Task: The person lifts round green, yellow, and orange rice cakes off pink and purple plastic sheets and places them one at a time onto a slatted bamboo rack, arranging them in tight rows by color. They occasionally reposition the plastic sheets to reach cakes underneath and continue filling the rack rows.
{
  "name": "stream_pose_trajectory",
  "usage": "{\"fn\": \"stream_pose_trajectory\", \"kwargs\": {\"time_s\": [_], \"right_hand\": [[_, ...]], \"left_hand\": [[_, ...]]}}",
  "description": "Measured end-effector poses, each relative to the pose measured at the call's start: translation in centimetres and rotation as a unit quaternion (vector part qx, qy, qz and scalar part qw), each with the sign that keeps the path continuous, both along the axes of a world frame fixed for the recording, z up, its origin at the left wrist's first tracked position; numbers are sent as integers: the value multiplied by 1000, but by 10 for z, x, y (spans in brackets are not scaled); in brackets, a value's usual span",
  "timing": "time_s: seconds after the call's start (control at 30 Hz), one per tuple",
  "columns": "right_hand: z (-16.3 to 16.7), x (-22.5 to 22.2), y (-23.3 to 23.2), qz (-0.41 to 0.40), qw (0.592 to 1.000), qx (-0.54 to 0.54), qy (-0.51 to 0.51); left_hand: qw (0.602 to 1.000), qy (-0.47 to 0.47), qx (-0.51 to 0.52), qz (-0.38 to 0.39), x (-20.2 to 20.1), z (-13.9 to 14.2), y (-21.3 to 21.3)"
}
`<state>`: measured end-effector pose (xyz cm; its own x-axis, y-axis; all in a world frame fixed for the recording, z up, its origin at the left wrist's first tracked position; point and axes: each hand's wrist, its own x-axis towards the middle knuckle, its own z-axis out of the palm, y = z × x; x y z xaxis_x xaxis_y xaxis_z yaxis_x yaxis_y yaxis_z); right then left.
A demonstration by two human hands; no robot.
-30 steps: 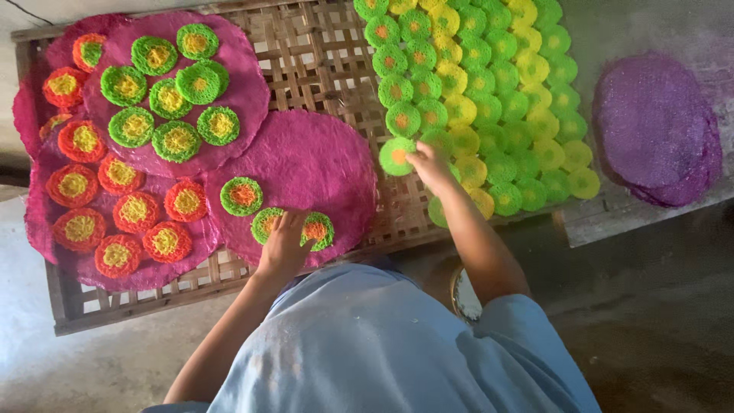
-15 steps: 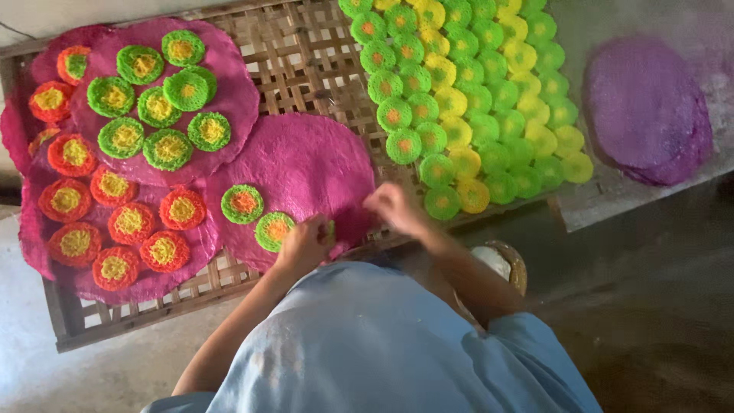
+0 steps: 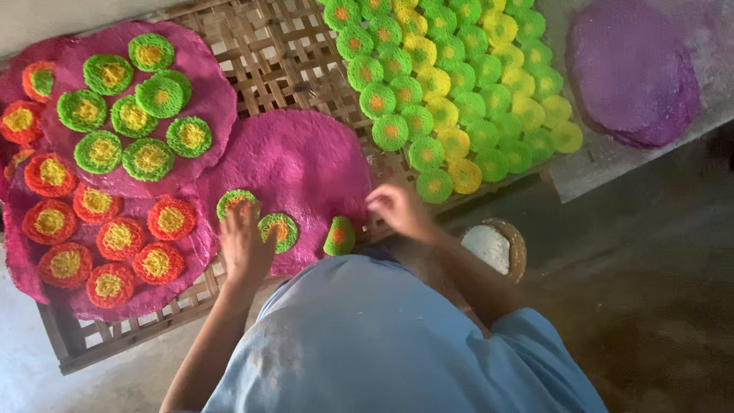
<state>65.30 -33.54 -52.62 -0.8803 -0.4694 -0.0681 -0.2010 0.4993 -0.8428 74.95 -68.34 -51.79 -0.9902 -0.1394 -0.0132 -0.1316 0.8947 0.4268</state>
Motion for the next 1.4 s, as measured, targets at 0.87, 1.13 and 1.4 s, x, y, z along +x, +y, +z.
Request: {"fn": "stream_pose_trajectory", "kwargs": {"time_s": [0.87, 1.13, 1.4], "right_hand": [[2, -41, 7, -195, 914, 237, 265], [48, 13, -108, -122, 992, -31, 2], [21, 38, -99, -195, 914, -309, -176]], "left_hand": [[773, 31, 602, 200, 5, -56, -88], [697, -94, 697, 136, -7, 29, -32], [676, -37, 733, 65, -4, 25, -39]]}}
